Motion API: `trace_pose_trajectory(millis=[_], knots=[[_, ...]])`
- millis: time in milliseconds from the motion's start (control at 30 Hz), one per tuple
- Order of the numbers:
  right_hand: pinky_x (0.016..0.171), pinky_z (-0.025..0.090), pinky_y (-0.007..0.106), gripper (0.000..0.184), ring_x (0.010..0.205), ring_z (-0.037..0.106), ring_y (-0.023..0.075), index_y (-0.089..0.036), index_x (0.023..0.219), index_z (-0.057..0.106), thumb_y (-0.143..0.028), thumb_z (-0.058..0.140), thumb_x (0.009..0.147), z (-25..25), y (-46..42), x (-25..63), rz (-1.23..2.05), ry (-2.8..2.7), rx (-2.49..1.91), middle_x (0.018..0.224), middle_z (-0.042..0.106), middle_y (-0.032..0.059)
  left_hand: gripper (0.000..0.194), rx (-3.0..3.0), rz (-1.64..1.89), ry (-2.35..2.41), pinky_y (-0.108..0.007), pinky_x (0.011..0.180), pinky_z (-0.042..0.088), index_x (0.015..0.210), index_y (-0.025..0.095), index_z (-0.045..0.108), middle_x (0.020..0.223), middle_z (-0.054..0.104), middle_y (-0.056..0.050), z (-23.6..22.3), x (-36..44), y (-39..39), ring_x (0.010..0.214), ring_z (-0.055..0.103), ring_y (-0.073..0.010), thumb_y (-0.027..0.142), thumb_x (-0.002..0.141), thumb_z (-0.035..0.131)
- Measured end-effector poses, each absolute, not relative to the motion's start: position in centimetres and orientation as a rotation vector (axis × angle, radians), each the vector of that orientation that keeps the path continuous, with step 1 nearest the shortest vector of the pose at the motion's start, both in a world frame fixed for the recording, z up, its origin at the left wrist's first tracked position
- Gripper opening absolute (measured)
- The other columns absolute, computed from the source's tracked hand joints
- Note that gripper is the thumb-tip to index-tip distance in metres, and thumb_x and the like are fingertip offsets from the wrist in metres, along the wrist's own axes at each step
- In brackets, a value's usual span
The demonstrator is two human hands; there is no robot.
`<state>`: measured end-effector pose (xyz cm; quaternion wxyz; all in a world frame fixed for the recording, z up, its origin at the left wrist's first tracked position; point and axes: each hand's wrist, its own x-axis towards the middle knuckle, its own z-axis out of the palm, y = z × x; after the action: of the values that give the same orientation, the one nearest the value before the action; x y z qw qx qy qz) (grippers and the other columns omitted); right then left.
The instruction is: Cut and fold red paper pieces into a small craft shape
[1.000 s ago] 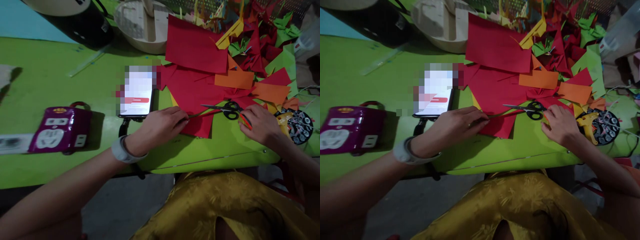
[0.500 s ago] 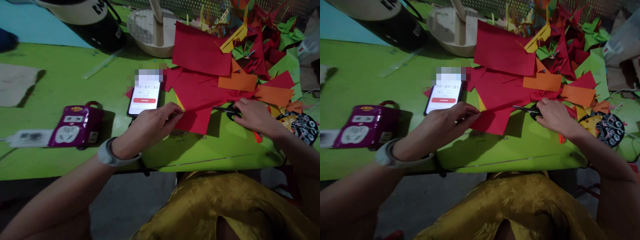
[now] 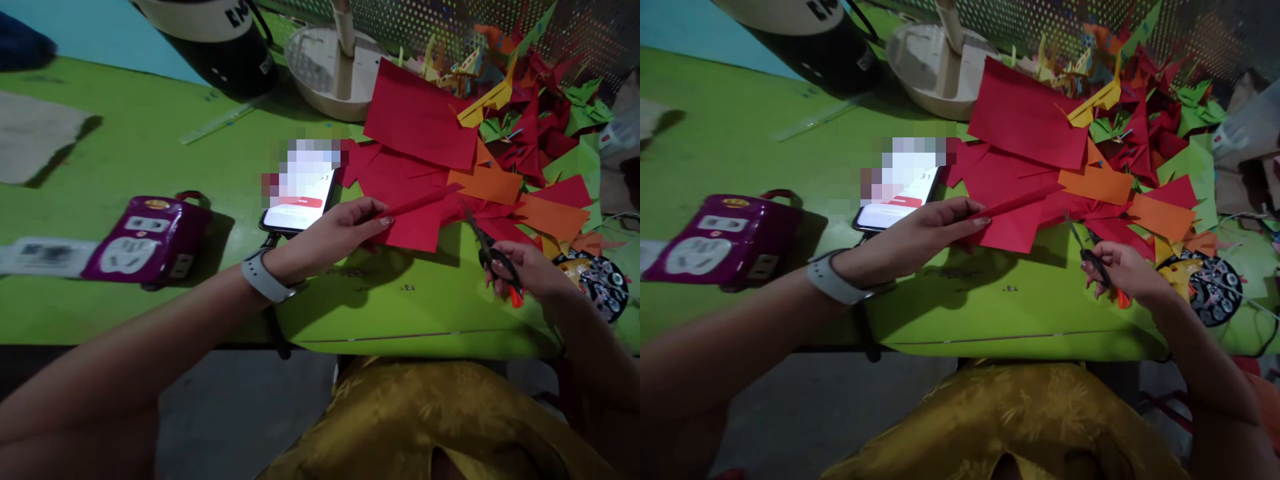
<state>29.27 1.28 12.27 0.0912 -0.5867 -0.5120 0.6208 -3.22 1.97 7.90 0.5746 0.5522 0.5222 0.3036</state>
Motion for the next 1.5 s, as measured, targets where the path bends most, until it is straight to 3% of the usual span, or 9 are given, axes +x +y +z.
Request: trace_pose_trajectory(millis=[200,433,600,800,933,1100,1233,1367,1500], knots=[[0.055,0.052,0.027,0.065,0.059,0.059,0.0117,-0.023,0.081,0.057,-0.079,0.083,0.062,11.2,0.5,28.2,2.012,-1.598,-1.601,0.075,0.065,0.0001,0.025,1.101,0.813,1.144,-0.022,0.065,0.053,0.106,0.021,0.066,0.084,0.068,0.0,7.0,-2.9,2.4,0.073,0.063,-0.0128,0.033,0.085,0.074],[0.053,0.051,0.027,0.059,0.058,0.057,0.0117,-0.023,0.083,0.06,-0.077,0.081,0.07,10.2,0.3,29.0,1.85,-1.595,-1.474,0.076,0.063,0.0,0.026,1.626,1.066,1.141,-0.04,0.097,0.059,0.115,0.02,0.073,0.115,0.076,-0.009,7.1,-3.6,1.7,0.107,0.072,-0.0245,0.036,0.095,0.067],[0.055,0.056,0.03,0.06,0.06,0.067,0.0167,-0.025,0.092,0.065,-0.077,0.083,0.069,10.1,0.8,29.9,1.734,-1.367,-1.363,0.085,0.073,0.0047,0.02,2.084,1.127,0.906,-0.053,0.128,0.034,0.113,0.028,0.078,0.159,0.054,-0.008,7.2,-5.1,2.2,0.149,0.047,-0.0299,0.036,0.102,0.063],[0.082,0.062,0.035,0.062,0.079,0.077,0.0195,-0.025,0.095,0.065,-0.059,0.098,0.057,11.2,1.1,27.5,1.737,-1.157,-1.37,0.099,0.079,0.0049,0.037,2.226,0.952,0.678,-0.058,0.133,0.001,0.106,0.033,0.084,0.178,0.018,0.008,7.7,-5.1,2.3,0.165,0.011,-0.0346,0.053,0.105,0.053],[0.089,0.058,0.033,0.058,0.094,0.073,0.0183,-0.025,0.095,0.063,-0.046,0.1,0.056,10.8,1.0,24.9,1.858,-1.187,-1.41,0.1,0.078,0.0017,0.035,2.188,0.875,0.705,-0.061,0.131,-0.002,0.102,0.037,0.085,0.177,0.017,0.014,7.7,-4.6,2.2,0.165,0.004,-0.0355,0.057,0.102,0.056],[0.069,0.054,0.026,0.06,0.076,0.063,0.0129,-0.027,0.093,0.061,-0.038,0.099,0.048,9.8,0.7,23.4,1.814,-1.183,-1.442,0.084,0.065,-0.0063,0.026,2.212,0.974,0.68,-0.057,0.133,0.005,0.103,0.039,0.084,0.173,0.035,0.006,7.8,-4.1,2.4,0.163,0.021,-0.0305,0.05,0.103,0.061],[0.076,0.056,0.03,0.054,0.081,0.067,0.0161,-0.026,0.096,0.063,-0.044,0.096,0.058,10.1,1.1,24.3,1.67,-1.206,-1.438,0.085,0.067,-0.0034,0.022,1.92,0.92,0.831,-0.048,0.121,0.043,0.096,0.028,0.083,0.11,0.083,-0.006,8.6,-3.4,2.2,0.109,0.076,-0.0245,0.045,0.097,0.069],[0.073,0.055,0.03,0.041,0.073,0.067,0.0135,-0.026,0.095,0.063,-0.051,0.089,0.075,10.9,1.3,26.6,1.518,-1.269,-1.431,0.091,0.071,-0.0007,0.033,1.378,0.635,1.019,-0.03,0.072,0.063,0.078,0.019,0.078,0.074,0.079,-0.007,9.0,-2.7,2.0,0.069,0.074,-0.0191,0.048,0.092,0.072],[0.042,0.042,0.027,0.055,0.044,0.051,0.0096,-0.024,0.087,0.062,-0.073,0.082,0.071,11.2,0.5,28.8,1.714,-1.367,-1.483,0.073,0.067,-0.0013,0.03,0.941,0.653,0.988,-0.03,0.074,0.066,0.077,0.018,0.071,0.074,0.079,-0.007,8.4,-2.5,2.0,0.073,0.078,-0.0201,0.045,0.084,0.083]])
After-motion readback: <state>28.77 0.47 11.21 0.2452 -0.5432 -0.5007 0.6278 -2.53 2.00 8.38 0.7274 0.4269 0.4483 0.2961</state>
